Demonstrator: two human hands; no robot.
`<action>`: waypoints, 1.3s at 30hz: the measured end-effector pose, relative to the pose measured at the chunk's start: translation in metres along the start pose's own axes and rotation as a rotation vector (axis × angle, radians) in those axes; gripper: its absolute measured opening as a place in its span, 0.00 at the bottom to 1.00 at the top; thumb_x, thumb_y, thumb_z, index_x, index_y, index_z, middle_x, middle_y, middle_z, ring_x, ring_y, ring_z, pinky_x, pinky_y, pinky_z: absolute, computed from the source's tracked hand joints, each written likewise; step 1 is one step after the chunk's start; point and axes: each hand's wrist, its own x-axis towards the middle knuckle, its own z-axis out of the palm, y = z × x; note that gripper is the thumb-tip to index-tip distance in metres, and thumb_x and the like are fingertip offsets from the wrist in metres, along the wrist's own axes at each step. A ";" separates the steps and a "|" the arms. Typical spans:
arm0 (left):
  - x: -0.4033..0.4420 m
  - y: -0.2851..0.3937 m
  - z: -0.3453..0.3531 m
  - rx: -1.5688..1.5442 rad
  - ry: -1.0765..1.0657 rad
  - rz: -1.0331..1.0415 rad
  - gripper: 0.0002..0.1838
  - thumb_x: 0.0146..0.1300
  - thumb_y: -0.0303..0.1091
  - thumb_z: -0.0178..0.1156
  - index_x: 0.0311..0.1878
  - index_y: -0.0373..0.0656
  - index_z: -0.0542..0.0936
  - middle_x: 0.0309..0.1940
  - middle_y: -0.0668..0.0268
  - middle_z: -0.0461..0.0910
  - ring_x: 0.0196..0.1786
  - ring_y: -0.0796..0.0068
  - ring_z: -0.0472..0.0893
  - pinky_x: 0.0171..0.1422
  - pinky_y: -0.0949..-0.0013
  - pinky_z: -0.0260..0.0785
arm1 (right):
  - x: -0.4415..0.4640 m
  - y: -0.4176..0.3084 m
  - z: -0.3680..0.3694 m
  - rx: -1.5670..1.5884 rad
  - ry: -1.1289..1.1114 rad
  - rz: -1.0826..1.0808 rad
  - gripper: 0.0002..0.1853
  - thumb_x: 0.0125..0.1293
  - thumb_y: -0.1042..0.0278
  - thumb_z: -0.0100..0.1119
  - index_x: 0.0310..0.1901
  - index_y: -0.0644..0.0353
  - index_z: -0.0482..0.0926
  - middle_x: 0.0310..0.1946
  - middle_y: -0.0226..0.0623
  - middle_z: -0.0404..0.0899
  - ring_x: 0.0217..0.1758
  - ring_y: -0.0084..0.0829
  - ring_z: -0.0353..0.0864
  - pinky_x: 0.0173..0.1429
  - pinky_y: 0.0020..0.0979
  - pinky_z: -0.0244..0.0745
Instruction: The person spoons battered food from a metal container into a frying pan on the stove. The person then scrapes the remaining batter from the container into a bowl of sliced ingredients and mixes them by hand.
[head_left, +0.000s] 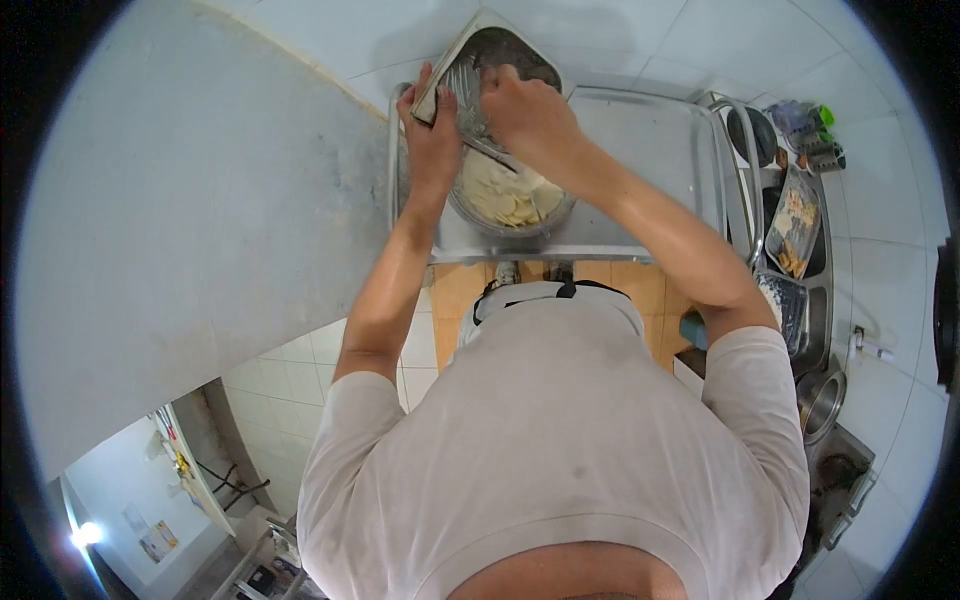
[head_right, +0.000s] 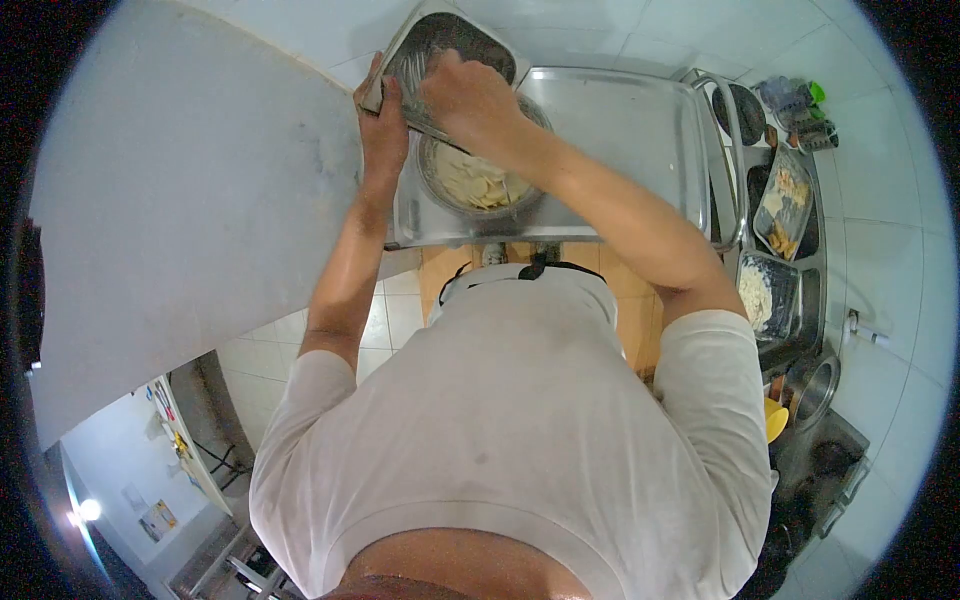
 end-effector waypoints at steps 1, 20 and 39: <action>0.001 0.003 0.003 -0.024 -0.004 0.002 0.29 0.77 0.43 0.52 0.75 0.39 0.62 0.64 0.58 0.66 0.61 0.72 0.70 0.67 0.68 0.61 | -0.002 0.001 0.004 0.012 0.000 -0.038 0.07 0.57 0.72 0.58 0.31 0.68 0.80 0.29 0.50 0.78 0.33 0.51 0.85 0.36 0.45 0.82; 0.006 -0.009 0.002 -0.106 0.000 0.055 0.28 0.77 0.41 0.51 0.75 0.41 0.62 0.59 0.63 0.64 0.58 0.76 0.69 0.65 0.70 0.63 | 0.004 0.000 0.000 0.027 0.027 0.022 0.10 0.57 0.76 0.57 0.40 0.68 0.77 0.28 0.55 0.80 0.31 0.54 0.84 0.33 0.47 0.81; 0.014 -0.017 -0.010 -0.110 -0.126 0.442 0.30 0.75 0.42 0.53 0.74 0.38 0.63 0.71 0.59 0.58 0.69 0.66 0.67 0.74 0.62 0.58 | -0.029 0.062 0.034 -0.033 -0.009 -0.153 0.12 0.61 0.74 0.53 0.46 0.66 0.77 0.28 0.49 0.80 0.34 0.54 0.82 0.36 0.50 0.77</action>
